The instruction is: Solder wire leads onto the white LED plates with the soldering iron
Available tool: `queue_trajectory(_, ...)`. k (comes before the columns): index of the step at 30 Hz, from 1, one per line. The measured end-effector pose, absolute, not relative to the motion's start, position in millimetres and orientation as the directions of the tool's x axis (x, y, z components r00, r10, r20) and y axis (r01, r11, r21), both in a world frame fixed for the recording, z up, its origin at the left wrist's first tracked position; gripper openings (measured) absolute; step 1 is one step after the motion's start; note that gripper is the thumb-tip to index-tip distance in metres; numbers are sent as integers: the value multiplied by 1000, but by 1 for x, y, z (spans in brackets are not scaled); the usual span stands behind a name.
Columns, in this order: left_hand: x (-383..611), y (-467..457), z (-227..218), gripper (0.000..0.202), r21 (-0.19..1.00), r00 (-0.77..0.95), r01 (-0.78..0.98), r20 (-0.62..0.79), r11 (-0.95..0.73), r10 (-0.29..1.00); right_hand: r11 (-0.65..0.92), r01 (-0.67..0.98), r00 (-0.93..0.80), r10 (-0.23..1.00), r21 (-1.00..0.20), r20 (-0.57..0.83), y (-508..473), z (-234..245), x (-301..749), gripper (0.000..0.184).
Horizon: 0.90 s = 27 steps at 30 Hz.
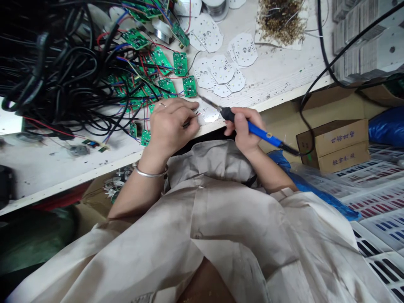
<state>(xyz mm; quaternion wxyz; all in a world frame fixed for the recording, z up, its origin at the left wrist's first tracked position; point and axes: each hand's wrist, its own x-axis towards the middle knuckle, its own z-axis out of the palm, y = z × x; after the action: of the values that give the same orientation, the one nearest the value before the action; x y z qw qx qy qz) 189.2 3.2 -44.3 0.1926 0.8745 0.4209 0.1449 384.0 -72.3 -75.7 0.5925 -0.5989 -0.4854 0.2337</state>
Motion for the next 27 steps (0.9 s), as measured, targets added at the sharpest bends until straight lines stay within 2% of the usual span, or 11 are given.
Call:
queue_trajectory(2,190,2,-46,22,459,598,682,98,-570,795,197,183,547,794,-963,266,-71,-75,384,42)
queue_trajectory(3,190,1,-47,22,459,592,684,103,-566,799,205,173,570,777,-963,267,-70,-75,385,43)
queue_trajectory(7,193,0,-50,22,463,571,693,115,-553,813,190,262,492,817,-946,300,-71,-74,391,41)
queue_trajectory(12,192,0,-49,22,487,568,691,92,-534,818,182,293,471,827,-939,307,-72,-72,391,39)
queue_trajectory(18,192,-1,-47,23,496,557,698,79,-517,827,148,287,446,854,-947,268,-70,-68,389,46)
queue_trajectory(27,194,-4,-46,25,491,533,717,71,-495,843,156,295,460,841,-943,284,-68,-71,387,43)
